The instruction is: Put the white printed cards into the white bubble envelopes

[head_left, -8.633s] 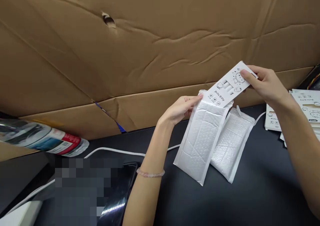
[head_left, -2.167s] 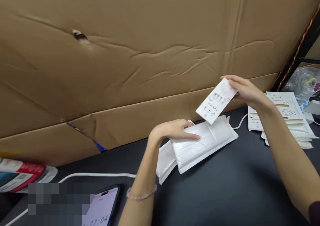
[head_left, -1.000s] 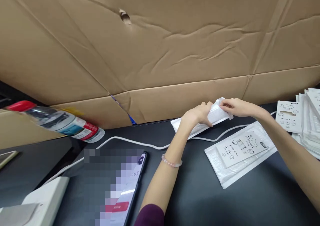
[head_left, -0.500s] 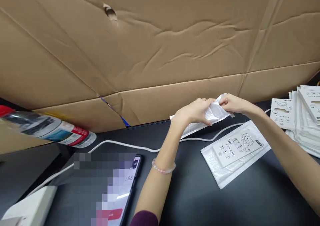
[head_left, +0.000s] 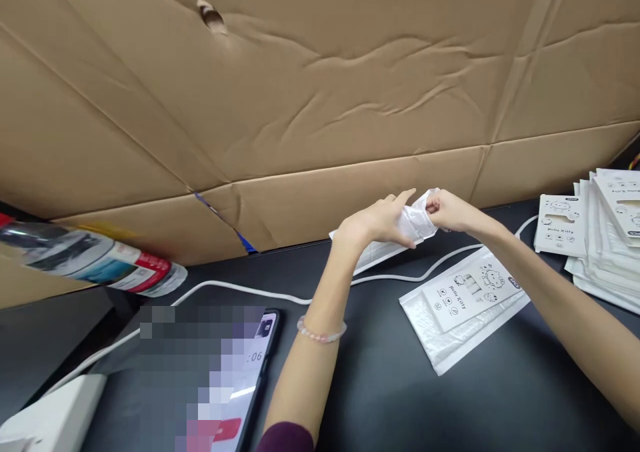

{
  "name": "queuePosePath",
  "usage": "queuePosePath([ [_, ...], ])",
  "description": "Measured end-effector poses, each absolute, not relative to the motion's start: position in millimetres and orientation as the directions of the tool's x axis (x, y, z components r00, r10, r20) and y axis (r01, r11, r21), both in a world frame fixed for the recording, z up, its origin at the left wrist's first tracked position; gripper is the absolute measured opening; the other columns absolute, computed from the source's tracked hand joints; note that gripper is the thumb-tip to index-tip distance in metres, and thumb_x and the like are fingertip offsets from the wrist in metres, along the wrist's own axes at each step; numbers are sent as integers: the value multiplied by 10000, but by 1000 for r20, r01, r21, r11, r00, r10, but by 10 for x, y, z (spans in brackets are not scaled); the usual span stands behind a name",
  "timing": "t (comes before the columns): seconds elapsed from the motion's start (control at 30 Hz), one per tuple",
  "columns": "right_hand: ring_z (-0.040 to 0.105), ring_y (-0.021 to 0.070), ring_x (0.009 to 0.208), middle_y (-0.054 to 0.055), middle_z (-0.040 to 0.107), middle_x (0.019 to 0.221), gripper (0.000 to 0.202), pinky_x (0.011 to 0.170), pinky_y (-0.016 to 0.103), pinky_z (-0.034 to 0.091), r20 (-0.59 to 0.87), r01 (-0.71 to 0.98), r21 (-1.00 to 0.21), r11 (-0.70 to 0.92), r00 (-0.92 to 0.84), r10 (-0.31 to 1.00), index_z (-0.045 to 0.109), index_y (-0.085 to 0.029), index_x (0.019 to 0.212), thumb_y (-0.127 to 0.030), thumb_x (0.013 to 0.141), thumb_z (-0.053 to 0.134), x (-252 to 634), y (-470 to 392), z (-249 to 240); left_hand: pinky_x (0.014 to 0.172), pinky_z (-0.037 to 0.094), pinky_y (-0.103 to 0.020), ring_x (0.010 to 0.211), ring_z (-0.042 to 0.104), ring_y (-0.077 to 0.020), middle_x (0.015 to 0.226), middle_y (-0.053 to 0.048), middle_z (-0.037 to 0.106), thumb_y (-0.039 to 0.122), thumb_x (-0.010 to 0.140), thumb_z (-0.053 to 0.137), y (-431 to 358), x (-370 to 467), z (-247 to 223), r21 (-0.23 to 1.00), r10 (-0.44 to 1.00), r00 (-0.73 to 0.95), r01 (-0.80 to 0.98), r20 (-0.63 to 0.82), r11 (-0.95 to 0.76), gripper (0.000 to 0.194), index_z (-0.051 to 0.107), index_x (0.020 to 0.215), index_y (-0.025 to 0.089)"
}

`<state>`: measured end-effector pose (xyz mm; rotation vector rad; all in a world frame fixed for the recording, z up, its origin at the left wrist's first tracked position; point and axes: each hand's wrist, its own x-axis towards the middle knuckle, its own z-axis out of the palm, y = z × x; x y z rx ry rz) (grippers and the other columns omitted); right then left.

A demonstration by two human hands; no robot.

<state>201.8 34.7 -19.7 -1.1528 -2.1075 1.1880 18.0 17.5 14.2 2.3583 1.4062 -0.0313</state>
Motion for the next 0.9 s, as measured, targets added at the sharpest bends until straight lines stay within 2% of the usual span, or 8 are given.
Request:
queuePosePath([
  [0.1, 289, 42, 461, -50, 394, 526, 106, 421, 206, 217, 16, 412, -878, 245, -485, 874, 543, -150, 607, -254, 620, 563, 2090, 329, -79, 1011, 412, -309, 1314, 479, -284, 1493, -86, 454, 525, 666, 749, 194, 43, 186, 324, 848, 489, 851, -206, -412, 1063, 187, 1524, 247],
  [0.27, 322, 45, 482, -34, 409, 540, 118, 445, 210, 236, 28, 397, -905, 153, -303, 953, 531, -151, 570, -220, 598, 622, 2291, 336, 86, 835, 491, -330, 1084, 622, -299, 1250, -94, 648, 658, 668, 674, 246, -256, 268, 185, 910, 270, 958, -314, -220, 702, 559, 1207, 223],
  [0.33, 328, 50, 480, -28, 430, 554, 85, 440, 216, 243, -6, 376, -923, 82, -228, 974, 563, -158, 619, -216, 607, 624, 2366, 349, 120, 813, 491, -319, 1015, 644, -282, 1142, -81, 697, 691, 665, 652, 256, -407, 305, 273, 917, 290, 938, -274, -215, 616, 630, 1046, 207],
  [0.5, 266, 46, 455, -52, 362, 510, 80, 423, 224, 211, -66, 301, -953, -19, -147, 987, 535, -181, 639, -189, 595, 600, 2489, 373, 162, 766, 487, -275, 831, 659, -197, 784, -16, 715, 574, 686, 718, 197, -679, 416, 715, 943, 334, 662, -10, -227, 388, 688, 733, 190],
  [0.57, 273, 45, 466, -47, 377, 523, 85, 429, 222, 207, -73, 317, -948, -5, -205, 976, 545, -175, 642, -197, 590, 608, 2491, 366, 170, 761, 497, -271, 797, 651, -176, 739, -11, 697, 518, 652, 778, 168, -698, 448, 814, 965, 256, 547, 57, -194, 341, 711, 689, 186],
  [0.63, 297, 47, 486, -38, 398, 547, 96, 440, 219, 223, -69, 351, -936, 32, -271, 960, 541, -166, 622, -213, 590, 618, 2453, 349, 170, 741, 514, -265, 785, 653, -161, 764, -17, 704, 488, 644, 797, 151, -678, 467, 910, 983, 155, 388, 95, -149, 321, 749, 747, 187],
  [0.73, 311, 48, 502, -36, 401, 560, 115, 457, 216, 247, -13, 347, -933, 94, -295, 955, 522, -161, 594, -230, 595, 615, 2342, 319, 150, 728, 540, -258, 816, 669, -157, 858, -36, 729, 464, 663, 791, 143, -634, 475, 974, 993, 14, 193, 118, -119, 361, 775, 891, 186],
  [0.9, 336, 57, 520, -30, 420, 565, 137, 464, 215, 276, 112, 269, -949, 165, -199, 973, 520, -164, 595, -248, 580, 626, 2244, 295, 153, 830, 567, -306, 979, 679, -213, 978, -54, 748, 483, 649, 802, 110, -645, 485, 962, 979, -60, 206, 193, -177, 424, 769, 946, 182],
])
